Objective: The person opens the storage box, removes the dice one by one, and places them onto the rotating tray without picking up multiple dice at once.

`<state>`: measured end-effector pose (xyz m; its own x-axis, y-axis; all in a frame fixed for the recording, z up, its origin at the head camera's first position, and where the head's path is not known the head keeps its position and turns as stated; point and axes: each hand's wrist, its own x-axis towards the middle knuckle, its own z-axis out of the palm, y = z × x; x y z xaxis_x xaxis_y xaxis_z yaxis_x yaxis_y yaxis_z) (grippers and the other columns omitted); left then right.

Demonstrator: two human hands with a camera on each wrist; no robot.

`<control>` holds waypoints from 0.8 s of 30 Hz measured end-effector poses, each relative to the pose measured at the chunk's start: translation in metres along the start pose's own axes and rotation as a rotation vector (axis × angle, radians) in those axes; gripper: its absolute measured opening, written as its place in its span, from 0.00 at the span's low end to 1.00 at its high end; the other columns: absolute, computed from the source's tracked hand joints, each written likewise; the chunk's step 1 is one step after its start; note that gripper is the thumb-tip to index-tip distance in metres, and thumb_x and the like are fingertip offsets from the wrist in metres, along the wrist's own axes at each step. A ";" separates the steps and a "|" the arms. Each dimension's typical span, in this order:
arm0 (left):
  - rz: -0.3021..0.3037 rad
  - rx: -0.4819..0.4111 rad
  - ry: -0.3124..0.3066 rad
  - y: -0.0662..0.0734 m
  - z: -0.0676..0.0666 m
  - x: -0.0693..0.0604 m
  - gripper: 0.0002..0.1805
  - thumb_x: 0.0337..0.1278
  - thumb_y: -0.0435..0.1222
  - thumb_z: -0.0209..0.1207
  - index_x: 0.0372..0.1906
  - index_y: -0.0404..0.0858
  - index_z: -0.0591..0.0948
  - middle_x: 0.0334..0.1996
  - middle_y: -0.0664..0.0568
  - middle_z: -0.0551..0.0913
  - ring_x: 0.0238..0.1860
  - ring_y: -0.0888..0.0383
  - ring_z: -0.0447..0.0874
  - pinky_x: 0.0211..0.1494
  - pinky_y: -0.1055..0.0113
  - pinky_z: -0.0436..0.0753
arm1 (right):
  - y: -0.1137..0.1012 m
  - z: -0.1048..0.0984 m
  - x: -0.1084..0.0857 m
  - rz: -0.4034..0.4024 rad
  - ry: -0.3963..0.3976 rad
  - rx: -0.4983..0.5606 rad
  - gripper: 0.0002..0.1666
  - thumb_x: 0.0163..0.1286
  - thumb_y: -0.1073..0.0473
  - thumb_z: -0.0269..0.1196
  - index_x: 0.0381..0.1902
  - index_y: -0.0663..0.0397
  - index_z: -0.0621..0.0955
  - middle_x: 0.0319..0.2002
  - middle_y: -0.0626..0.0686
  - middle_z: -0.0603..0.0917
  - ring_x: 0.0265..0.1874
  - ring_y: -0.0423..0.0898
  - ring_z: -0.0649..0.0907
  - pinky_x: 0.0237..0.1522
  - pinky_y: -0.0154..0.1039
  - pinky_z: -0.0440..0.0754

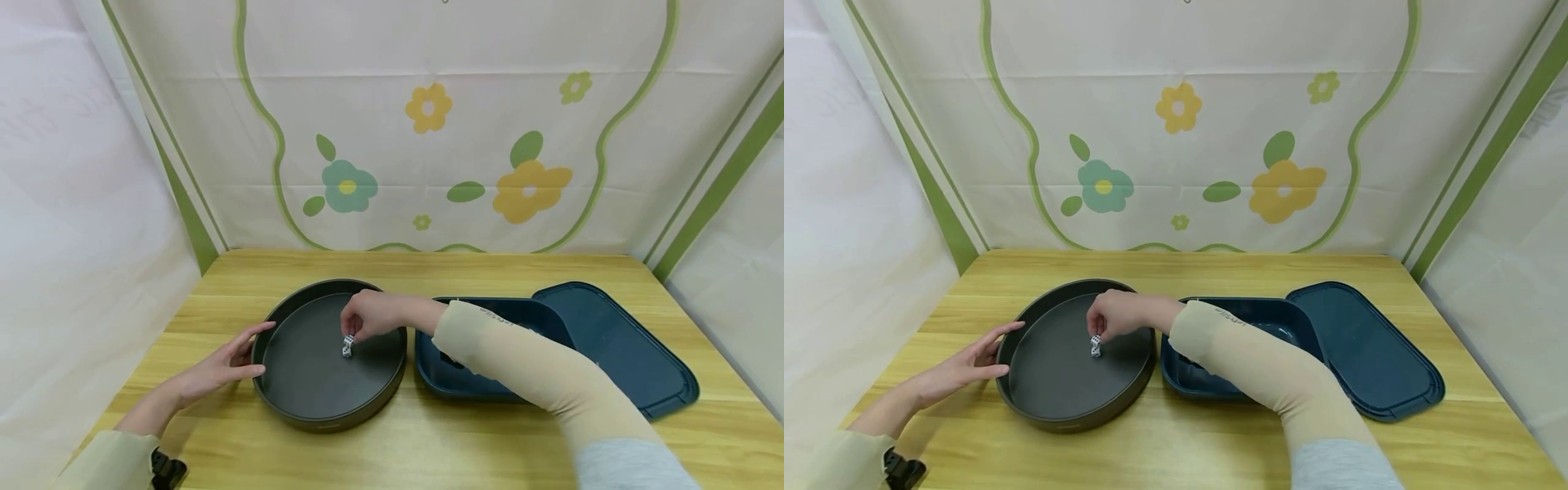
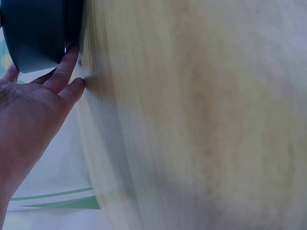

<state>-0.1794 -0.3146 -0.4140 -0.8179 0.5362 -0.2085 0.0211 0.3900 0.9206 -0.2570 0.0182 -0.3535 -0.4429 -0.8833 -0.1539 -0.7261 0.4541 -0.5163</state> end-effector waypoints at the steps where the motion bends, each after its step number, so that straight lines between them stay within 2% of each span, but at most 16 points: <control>1: -0.001 0.001 -0.001 0.000 0.000 0.000 0.39 0.71 0.34 0.53 0.78 0.46 0.46 0.76 0.35 0.39 0.72 0.32 0.37 0.56 0.78 0.65 | 0.000 0.002 0.002 0.002 -0.005 -0.002 0.03 0.63 0.63 0.69 0.33 0.50 0.84 0.29 0.40 0.81 0.30 0.35 0.79 0.37 0.27 0.76; 7: 0.012 0.003 0.001 0.000 0.000 0.001 0.39 0.71 0.33 0.53 0.78 0.43 0.46 0.75 0.33 0.40 0.72 0.31 0.39 0.57 0.76 0.66 | 0.003 0.010 0.011 -0.005 -0.008 -0.017 0.04 0.63 0.62 0.69 0.32 0.48 0.84 0.29 0.39 0.81 0.30 0.33 0.79 0.37 0.26 0.75; 12: 0.007 -0.002 0.003 -0.002 -0.002 0.002 0.39 0.71 0.33 0.53 0.78 0.45 0.46 0.75 0.34 0.39 0.72 0.31 0.37 0.55 0.79 0.65 | 0.002 0.009 0.009 -0.019 0.004 -0.027 0.03 0.63 0.63 0.69 0.36 0.52 0.85 0.30 0.40 0.82 0.31 0.33 0.79 0.38 0.26 0.75; 17: 0.010 0.006 0.000 -0.003 -0.002 0.003 0.39 0.71 0.34 0.53 0.78 0.46 0.47 0.75 0.34 0.38 0.72 0.30 0.36 0.55 0.80 0.64 | -0.001 0.000 -0.004 -0.002 0.029 -0.025 0.07 0.63 0.65 0.68 0.40 0.56 0.85 0.32 0.42 0.83 0.32 0.35 0.80 0.39 0.29 0.76; 24: 0.009 0.006 -0.003 -0.002 -0.003 0.001 0.39 0.71 0.33 0.53 0.78 0.45 0.47 0.75 0.33 0.38 0.72 0.30 0.36 0.54 0.80 0.65 | 0.003 -0.016 -0.037 -0.006 0.059 0.022 0.06 0.63 0.67 0.67 0.40 0.58 0.84 0.34 0.45 0.83 0.32 0.38 0.79 0.39 0.31 0.76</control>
<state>-0.1819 -0.3169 -0.4149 -0.8159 0.5421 -0.2011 0.0322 0.3898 0.9204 -0.2513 0.0541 -0.3355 -0.4689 -0.8775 -0.1011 -0.7178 0.4452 -0.5352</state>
